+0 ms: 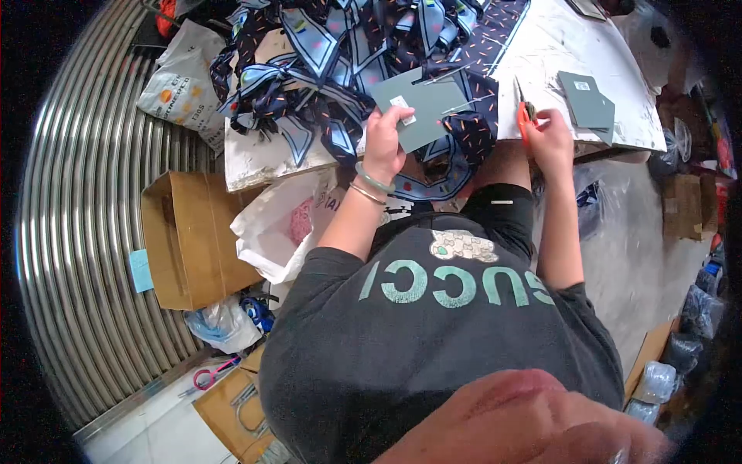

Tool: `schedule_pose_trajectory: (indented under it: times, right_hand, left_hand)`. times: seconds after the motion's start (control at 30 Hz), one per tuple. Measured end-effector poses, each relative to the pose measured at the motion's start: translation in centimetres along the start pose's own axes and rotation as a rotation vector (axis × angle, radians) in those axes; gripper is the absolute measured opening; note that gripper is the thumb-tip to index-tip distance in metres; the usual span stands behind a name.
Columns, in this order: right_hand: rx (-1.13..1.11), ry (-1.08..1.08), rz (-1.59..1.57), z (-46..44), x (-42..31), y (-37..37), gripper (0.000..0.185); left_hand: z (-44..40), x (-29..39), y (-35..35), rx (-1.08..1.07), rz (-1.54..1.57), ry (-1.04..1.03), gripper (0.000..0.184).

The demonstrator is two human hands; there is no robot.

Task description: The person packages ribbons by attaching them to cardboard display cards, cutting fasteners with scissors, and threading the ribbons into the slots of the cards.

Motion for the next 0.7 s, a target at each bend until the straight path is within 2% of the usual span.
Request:
schedule_pose_trajectory:
  times: [0.07, 0.13, 0.17, 0.23, 0.27, 0.33, 0.4, 0.43, 0.47, 0.53, 0.57, 0.7]
  right_hand:
    - [-0.206, -0.117, -0.603, -0.2, 3.4, -0.6, 0.033]
    - [-0.352, -0.189, -1.039, 0.7, 5.4, -1.1, 0.033]
    - [-0.335, -0.139, -1.327, 2.0, 4.3, 0.1, 0.034]
    - [-0.27, -0.033, -1.668, 3.7, 1.8, 1.1, 0.037]
    - [-0.27, -0.043, -1.666, 4.6, 1.2, 1.2, 0.037]
    - [-0.54, -0.108, -1.649, 6.4, -0.3, 1.0, 0.038]
    - [-0.637, 0.103, -1.305, 7.5, 0.3, -0.9, 0.049]
    - [-0.717, 0.164, -1.497, 8.3, -0.7, -2.0, 0.051]
    - [-0.824, -0.196, -1.466, 8.9, -0.4, -3.3, 0.042]
    - [-0.76, -0.021, -0.981, 9.9, -0.3, -2.5, 0.033]
    - [-0.727, -0.155, -1.118, 10.2, -0.6, -2.6, 0.022]
    - [-0.814, -0.159, -1.0, 10.0, -1.2, -2.5, 0.027]
  left_hand:
    - [-0.6, -0.6, 1.4, 0.032, 0.066, 0.011, 0.023]
    - [-0.7, -0.8, 1.7, 0.06, 0.13, 0.029, 0.022]
    - [-0.3, -0.7, 0.9, 0.022, 0.16, 0.092, 0.023]
    - [0.0, -0.3, -0.1, -0.008, 0.194, 0.155, 0.023]
    - [0.2, -0.2, -0.4, -0.031, 0.187, 0.159, 0.023]
    - [0.3, -0.4, -0.6, -0.062, 0.179, 0.174, 0.023]
    - [0.1, -0.2, -0.4, -0.053, 0.116, 0.137, 0.021]
    - [0.2, 0.0, -0.2, -0.052, 0.079, 0.117, 0.02]
    - [0.4, 0.2, -0.1, -0.05, 0.076, 0.12, 0.02]
    - [0.8, 0.8, -0.3, -0.089, -0.004, 0.119, 0.02]
    - [0.9, 0.8, -0.4, -0.087, -0.006, 0.124, 0.02]
    - [1.1, 0.8, -0.6, -0.055, -0.1, 0.046, 0.02]
Point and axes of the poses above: each hand's wrist, its own z-axis away from the middle knuckle, its own y-axis out of the back of the hand, x = y × z, the point moved 5 cm from there along -z, towards the middle knuckle, and after that the axes turned 6 degrees about z, right-handed, at the moved point
